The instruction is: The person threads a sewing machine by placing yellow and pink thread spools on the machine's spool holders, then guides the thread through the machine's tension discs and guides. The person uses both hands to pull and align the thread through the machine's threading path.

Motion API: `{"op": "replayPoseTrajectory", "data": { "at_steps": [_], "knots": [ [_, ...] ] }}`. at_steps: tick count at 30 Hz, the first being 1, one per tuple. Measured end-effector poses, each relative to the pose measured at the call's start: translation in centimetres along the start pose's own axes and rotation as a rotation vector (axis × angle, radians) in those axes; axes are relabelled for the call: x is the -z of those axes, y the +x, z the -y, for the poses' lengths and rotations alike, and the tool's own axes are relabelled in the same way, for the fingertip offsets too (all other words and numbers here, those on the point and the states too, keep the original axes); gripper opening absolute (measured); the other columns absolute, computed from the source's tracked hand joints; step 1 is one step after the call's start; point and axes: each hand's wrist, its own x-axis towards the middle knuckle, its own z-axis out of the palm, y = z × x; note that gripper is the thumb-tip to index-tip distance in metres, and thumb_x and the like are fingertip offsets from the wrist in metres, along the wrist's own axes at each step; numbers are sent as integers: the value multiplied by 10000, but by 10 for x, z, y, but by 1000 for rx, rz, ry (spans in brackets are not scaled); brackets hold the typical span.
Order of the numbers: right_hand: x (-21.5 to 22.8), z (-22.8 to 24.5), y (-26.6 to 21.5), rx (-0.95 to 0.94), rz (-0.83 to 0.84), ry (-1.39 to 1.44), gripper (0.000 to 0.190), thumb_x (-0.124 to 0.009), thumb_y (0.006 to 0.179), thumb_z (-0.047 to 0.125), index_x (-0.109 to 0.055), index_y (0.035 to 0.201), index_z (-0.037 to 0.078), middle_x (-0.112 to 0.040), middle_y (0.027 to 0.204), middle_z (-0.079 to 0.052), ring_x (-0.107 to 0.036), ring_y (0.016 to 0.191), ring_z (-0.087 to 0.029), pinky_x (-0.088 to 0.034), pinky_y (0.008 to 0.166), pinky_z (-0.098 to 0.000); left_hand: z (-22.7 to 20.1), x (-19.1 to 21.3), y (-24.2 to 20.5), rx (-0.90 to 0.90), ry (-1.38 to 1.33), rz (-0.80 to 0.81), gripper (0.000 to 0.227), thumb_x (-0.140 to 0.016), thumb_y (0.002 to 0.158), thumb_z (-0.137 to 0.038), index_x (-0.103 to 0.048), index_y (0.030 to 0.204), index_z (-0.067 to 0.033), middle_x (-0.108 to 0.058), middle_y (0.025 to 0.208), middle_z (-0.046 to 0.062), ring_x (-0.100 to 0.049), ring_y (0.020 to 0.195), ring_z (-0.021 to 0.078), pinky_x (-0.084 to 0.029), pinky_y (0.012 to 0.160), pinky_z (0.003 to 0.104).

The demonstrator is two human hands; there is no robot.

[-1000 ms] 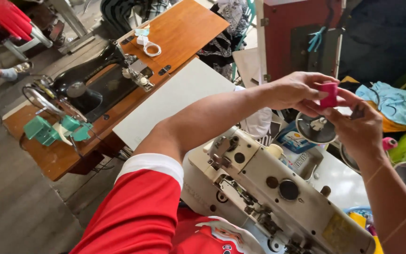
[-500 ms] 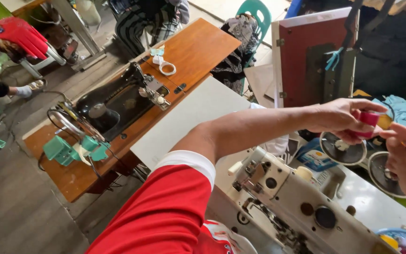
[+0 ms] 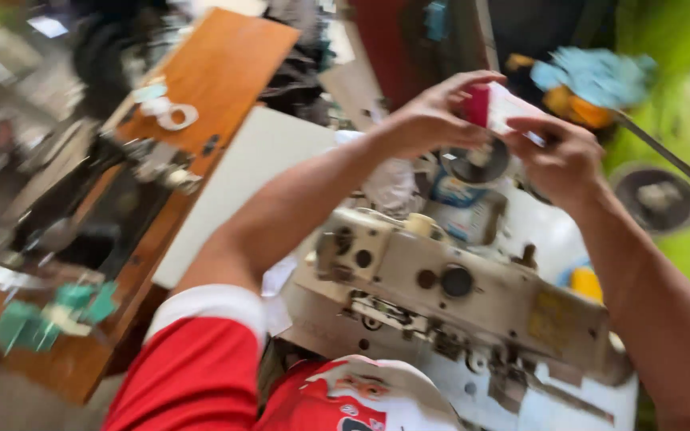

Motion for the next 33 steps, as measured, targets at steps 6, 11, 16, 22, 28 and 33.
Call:
{"op": "replayPoseTrajectory", "data": {
  "at_steps": [6,11,16,22,28,33],
  "knots": [
    [5,10,0,346,154,227,171,-685,1005,26,-680,1175,25,-698,1252,-122,-686,1084,-167,-562,997,-273,8,5,-3,112,-114,-84,864,-721,833,236,-434,1510,-218,-473,1318,201,-727,1021,369,-646,1001,474],
    [-10,11,5,344,191,231,221,-682,1043,116,-691,1247,32,-713,1106,-64,-544,814,-79,-488,694,-205,6,15,-7,150,-217,-46,946,-746,823,187,-352,1570,-241,-510,1397,237,-721,1127,423,-584,1078,468],
    [-19,9,11,445,116,116,201,-675,1052,101,-704,1232,15,-687,1070,-89,-547,801,-134,-479,687,-260,10,23,-7,187,-240,-65,958,-769,802,146,-337,1575,-221,-498,1379,234,-707,1135,441,-574,1069,497],
    [-20,12,16,778,2,13,114,-725,1031,-31,-740,1144,-42,-698,1050,-190,-593,758,-198,-489,622,-302,7,19,-2,250,-241,-32,965,-755,804,117,-295,1594,-193,-551,1407,250,-700,1133,424,-569,1055,477],
    [-16,18,21,1014,-132,-260,80,-743,995,-45,-787,967,16,-742,894,-110,-647,716,-199,-543,636,-337,-3,15,-2,306,-101,-75,928,-772,784,96,-364,1571,-178,-588,1313,227,-735,1066,378,-630,995,466],
    [-17,1,30,1048,-108,-394,103,-693,903,-23,-665,904,76,-646,815,-57,-620,725,-204,-526,610,-335,5,21,-4,298,-79,-29,902,-814,756,67,-416,1537,-148,-581,1305,220,-710,1058,320,-648,979,487]
  ]
}}
